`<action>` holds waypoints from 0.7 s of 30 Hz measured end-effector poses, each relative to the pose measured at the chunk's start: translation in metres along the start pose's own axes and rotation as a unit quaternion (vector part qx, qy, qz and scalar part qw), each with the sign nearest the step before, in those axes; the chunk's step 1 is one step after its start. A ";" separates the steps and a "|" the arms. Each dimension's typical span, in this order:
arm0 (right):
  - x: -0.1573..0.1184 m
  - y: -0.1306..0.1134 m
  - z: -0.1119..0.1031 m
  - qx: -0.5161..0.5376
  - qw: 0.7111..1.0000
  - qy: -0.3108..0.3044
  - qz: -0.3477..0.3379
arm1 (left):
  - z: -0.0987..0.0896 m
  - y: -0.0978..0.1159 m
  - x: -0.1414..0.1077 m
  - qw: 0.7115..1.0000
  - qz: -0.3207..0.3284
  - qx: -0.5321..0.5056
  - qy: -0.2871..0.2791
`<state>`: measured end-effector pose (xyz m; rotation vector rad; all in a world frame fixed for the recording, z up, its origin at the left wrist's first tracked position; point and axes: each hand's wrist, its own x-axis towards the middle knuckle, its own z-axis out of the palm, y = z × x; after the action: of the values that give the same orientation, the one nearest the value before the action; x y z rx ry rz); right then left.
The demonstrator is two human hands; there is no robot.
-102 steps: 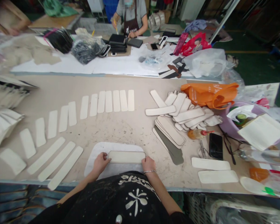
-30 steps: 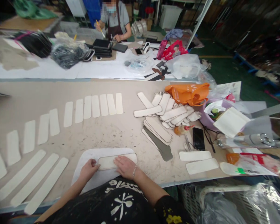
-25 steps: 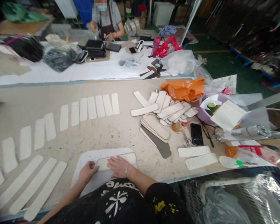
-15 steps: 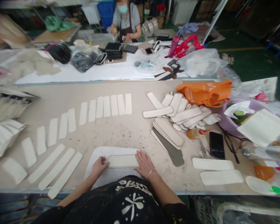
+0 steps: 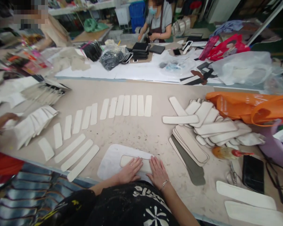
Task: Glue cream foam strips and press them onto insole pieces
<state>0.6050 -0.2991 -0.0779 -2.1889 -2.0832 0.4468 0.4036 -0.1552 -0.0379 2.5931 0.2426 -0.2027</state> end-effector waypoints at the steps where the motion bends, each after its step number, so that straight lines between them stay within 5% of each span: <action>1: 0.000 0.000 0.000 -0.002 1.000 -0.001 -0.001 | 0.002 0.000 0.007 1.000 0.011 0.009 -0.007; 4: 0.000 0.000 0.000 -0.002 1.000 -0.008 -0.005 | 0.003 -0.009 0.004 0.999 -0.022 0.038 -0.001; 9: 0.002 0.000 -0.003 0.015 0.999 -0.031 0.006 | 0.000 -0.035 -0.037 0.992 -0.102 0.075 0.007; 17: 0.004 -0.003 -0.024 0.102 0.993 -0.049 0.017 | 0.024 -0.058 -0.047 0.978 -0.065 0.159 0.118; 21: 0.012 -0.002 -0.033 0.143 0.976 0.019 0.163 | 0.033 -0.070 -0.043 0.969 -0.051 0.187 0.152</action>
<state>0.6121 -0.2827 -0.0482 -2.3374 -1.5279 0.6759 0.3434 -0.1186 -0.0917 2.9860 0.4887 0.1294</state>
